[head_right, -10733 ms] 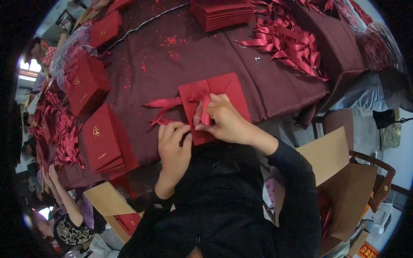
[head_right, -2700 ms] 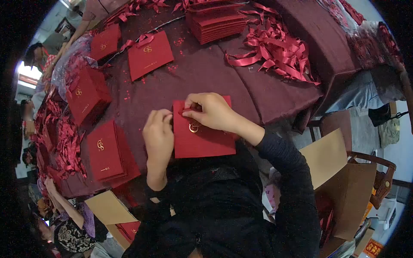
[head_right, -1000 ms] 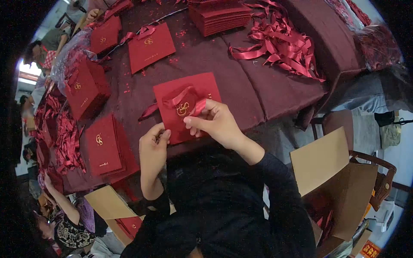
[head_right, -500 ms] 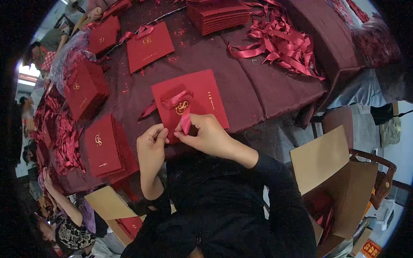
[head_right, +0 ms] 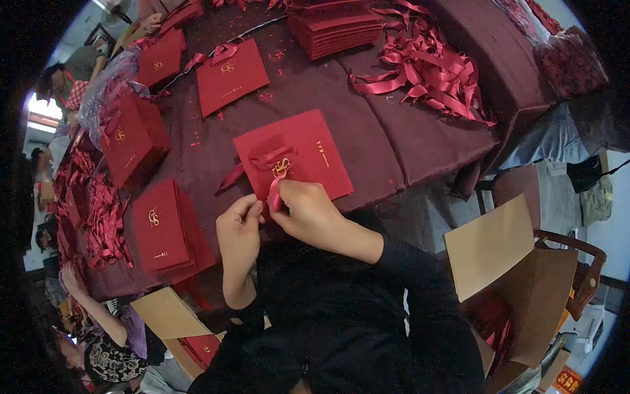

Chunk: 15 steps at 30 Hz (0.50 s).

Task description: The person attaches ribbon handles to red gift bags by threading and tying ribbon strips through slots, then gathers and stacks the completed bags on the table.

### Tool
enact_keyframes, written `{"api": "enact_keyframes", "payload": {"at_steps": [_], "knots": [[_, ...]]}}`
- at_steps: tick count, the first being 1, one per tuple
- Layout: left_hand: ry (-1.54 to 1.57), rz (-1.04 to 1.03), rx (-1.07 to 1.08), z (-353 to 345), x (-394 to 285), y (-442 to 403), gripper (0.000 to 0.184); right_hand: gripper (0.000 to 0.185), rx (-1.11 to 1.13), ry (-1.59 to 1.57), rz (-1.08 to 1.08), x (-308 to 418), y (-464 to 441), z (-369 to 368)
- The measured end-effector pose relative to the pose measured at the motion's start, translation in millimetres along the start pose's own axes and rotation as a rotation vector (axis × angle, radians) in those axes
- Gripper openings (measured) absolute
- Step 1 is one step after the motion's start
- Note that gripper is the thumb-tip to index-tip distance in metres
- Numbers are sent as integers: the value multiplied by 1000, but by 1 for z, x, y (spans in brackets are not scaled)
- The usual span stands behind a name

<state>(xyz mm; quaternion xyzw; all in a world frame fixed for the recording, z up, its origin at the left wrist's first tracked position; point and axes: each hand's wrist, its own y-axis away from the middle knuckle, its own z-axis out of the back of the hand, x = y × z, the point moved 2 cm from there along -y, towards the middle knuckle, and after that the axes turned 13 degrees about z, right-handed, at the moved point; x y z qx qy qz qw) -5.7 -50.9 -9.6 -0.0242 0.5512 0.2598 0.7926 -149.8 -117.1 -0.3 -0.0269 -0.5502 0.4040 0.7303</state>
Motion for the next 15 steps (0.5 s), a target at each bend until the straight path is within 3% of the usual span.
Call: {"api": "enact_keyframes", "payload": {"at_steps": [8, 10, 12, 13, 15], "knots": [[-60, -32, 27, -5, -7, 6, 15, 16, 83, 102, 44, -5, -3, 2], [-87, -40, 27, -6, -6, 6, 16, 14, 155, -19, -27, -13, -5, 10], [24, -184, 99, -8, -7, 7, 20, 19, 166, 79, 78, -14, -6, 23], [8, -133, 180, -4, -9, 10, 22, 21, 164, 142, 131, -11, -9, 31], [-80, -212, 138, -9, -20, 14, 23, 24, 160, 245, 125, -16, -6, 40]]}}
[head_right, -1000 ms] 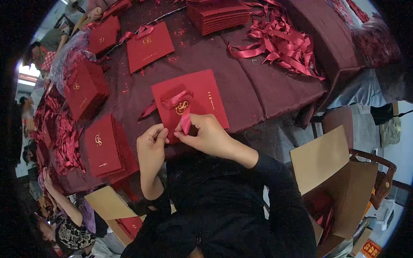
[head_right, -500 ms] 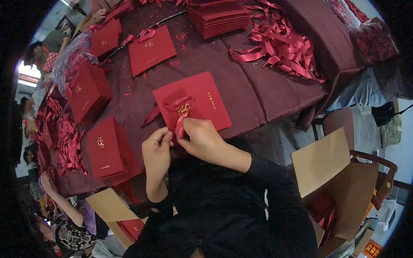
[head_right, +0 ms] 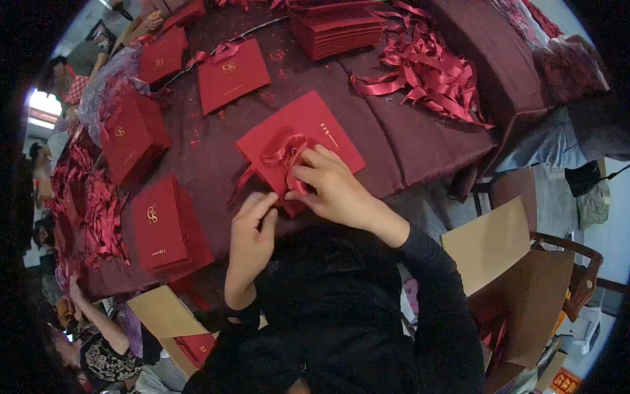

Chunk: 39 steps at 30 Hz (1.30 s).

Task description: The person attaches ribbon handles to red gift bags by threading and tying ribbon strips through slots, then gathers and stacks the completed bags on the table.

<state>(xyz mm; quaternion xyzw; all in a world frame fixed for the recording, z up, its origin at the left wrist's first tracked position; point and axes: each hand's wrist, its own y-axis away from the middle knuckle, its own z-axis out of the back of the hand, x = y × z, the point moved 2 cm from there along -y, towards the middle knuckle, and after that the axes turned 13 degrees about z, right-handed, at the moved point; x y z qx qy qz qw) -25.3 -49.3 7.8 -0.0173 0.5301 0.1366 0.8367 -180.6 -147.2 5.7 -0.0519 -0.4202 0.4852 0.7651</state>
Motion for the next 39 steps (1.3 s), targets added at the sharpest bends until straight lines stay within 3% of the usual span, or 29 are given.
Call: {"api": "enact_keyframes", "payload": {"at_steps": [7, 9, 13, 15, 23, 29, 31, 39], "knots": [[-319, -242, -156, -20, 3, -8, 17, 24, 52, -68, -55, -10, 5, 1], [-364, -293, -194, -21, 3, -7, 15, 40, 130, -74, -71, -13, 6, 1], [-360, -302, -280, -19, 3, 6, 14, 58, 67, 50, -50, -11, 3, 7], [-385, -294, -298, -17, 6, 12, 11, 70, 65, -152, -106, -11, 3, 7], [-412, -196, -402, 12, 13, 26, 8, 59, 13, -22, -129, -14, 7, 6], [-586, -341, -394, 14, 23, 20, 10, 47, 27, 39, -83, -13, 8, 5], [-537, -323, -372, 14, 26, 21, 10, 38, -20, -134, -139, -20, 9, 8], [-518, -317, -368, 27, 35, 49, 14, 32, -91, -56, -51, -36, 4, 12]]}}
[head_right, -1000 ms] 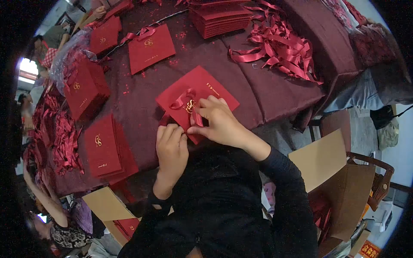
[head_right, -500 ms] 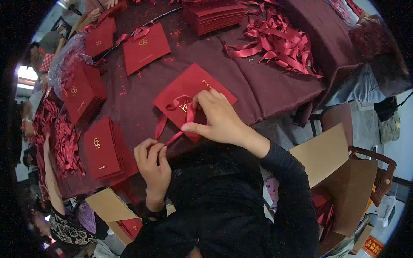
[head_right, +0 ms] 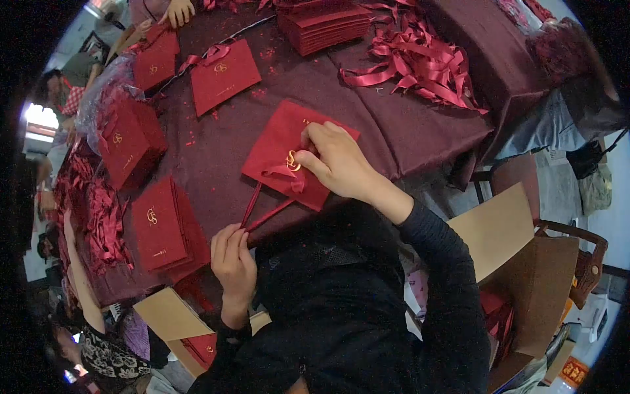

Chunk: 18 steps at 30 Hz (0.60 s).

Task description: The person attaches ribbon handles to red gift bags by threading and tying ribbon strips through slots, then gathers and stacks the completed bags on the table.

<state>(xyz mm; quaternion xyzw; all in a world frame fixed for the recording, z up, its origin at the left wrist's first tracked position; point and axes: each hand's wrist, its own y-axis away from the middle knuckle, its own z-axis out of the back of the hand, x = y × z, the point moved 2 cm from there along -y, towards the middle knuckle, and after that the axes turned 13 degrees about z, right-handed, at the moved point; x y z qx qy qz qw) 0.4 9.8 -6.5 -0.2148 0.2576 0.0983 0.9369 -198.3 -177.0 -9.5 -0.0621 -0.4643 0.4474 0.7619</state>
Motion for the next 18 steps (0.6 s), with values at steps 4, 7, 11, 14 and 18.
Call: {"api": "enact_keyframes", "payload": {"at_steps": [4, 7, 11, 14, 18], "knots": [[-11, -5, -39, 3, 9, 14, 17, 32, 12, 16, 9, -1, 0, -2], [-17, -63, -63, 3, 17, 18, 18, 32, -12, -15, 15, -1, -1, -3], [-33, -162, -107, -1, 23, 19, 16, 34, 110, -35, -105, 0, -1, 3], [-61, -209, -111, -1, 25, 20, 16, 45, 58, -1, 63, 2, 2, 6], [-42, -210, -106, 1, 27, 19, 18, 92, 500, 133, 226, 14, 15, 25]]}}
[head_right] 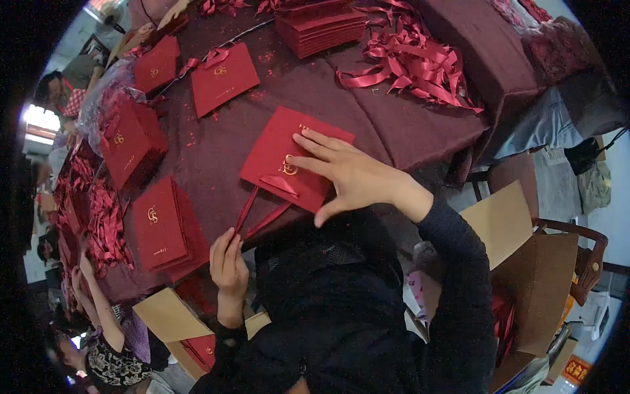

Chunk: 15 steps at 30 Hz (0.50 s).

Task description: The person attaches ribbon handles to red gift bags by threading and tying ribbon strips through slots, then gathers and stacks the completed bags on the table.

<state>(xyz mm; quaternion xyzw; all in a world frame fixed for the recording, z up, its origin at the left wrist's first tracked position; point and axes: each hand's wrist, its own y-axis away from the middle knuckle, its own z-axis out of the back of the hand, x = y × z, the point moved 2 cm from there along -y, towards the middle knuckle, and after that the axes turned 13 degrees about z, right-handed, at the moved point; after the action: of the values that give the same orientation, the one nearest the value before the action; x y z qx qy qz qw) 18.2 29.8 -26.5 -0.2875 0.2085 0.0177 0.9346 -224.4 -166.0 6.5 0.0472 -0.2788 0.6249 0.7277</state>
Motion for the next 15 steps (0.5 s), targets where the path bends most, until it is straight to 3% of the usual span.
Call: {"api": "enact_keyframes", "payload": {"at_steps": [1, 4, 8, 9, 10, 12, 13, 15], "knots": [[-2, -7, -2, 2, 1, 2, 19, 96, 53, 51, 4, 8, 2, 1], [9, -38, -25, 12, -3, 6, 21, 86, 149, 136, 2, 17, 9, 2], [-6, -47, -109, 41, -20, 1, 20, 66, 22, 125, 99, 29, 15, 31], [-13, -52, -155, 48, -25, -3, 18, 43, -172, 77, 154, 34, 10, 42], [3, -22, -189, 55, -30, -10, 13, 43, -172, 78, 155, 39, 7, 55], [21, -7, -382, 57, -34, -27, 11, 22, -233, -206, 48, 45, 3, 76], [-23, 53, -379, 60, -39, -42, 10, 13, -395, -263, 36, 47, -8, 75], [81, 204, -447, 52, -43, -70, 11, 16, -334, -530, -144, 34, -19, 81]]}}
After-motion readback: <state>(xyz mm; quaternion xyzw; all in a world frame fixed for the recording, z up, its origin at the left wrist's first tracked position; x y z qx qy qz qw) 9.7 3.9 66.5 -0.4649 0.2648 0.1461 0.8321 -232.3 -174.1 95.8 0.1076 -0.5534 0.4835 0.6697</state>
